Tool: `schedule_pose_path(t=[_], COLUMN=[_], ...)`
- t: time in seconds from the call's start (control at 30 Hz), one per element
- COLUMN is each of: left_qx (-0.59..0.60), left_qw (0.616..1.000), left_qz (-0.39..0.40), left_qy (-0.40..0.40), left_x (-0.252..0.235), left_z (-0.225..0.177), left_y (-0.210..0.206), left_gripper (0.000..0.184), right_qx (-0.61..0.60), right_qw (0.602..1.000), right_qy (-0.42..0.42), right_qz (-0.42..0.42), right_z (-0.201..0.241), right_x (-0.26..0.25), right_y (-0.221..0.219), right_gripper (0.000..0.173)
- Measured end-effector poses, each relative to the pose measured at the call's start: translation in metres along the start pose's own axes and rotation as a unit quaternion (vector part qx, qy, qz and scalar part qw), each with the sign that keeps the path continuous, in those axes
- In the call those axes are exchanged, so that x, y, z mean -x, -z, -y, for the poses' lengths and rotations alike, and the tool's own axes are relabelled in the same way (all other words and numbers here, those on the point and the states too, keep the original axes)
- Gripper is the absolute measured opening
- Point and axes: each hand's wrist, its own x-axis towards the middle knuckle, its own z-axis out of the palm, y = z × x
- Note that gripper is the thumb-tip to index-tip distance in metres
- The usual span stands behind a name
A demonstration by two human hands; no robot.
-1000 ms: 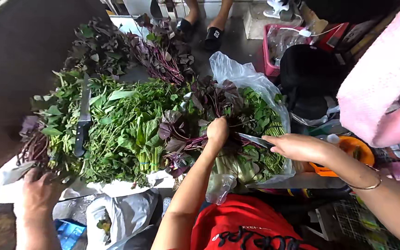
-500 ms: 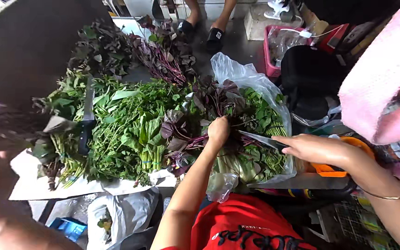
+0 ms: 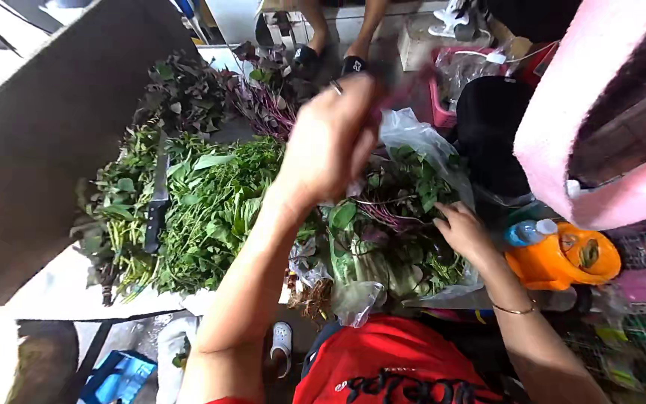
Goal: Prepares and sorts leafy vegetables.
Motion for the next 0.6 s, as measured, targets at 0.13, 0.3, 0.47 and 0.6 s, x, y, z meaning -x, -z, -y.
schedule_pose_path(t=[0.13,0.3,0.47,0.6], left_qx=[-0.030,0.037,0.050,0.126], left_qw=[0.984,0.933,0.953,0.873], left_qz=[0.171,0.324,0.112,-0.014], left_qy=[-0.039,0.153,0.278,0.472], left_x=[0.081,0.185,0.208,0.205], left_z=[-0.018,-0.038,-0.066,-0.083], left_y=[-0.061,-0.126,-0.138,-0.137], left_gripper=[0.016,0.027,0.034,0.079], right_qx=[-0.289,-0.181,-0.085,-0.211], right_qw=[0.953,0.959,0.973,0.956], right_qy=[0.088,0.103,0.129,0.142], right_qz=[-0.016,0.192,0.174,0.146], right_z=[0.027,0.066,0.078,0.072], right_x=[0.023,0.052,0.060,0.054], right_y=[0.017,-0.016,-0.053,-0.058], right_gripper=[0.039,0.044,0.037,0.034])
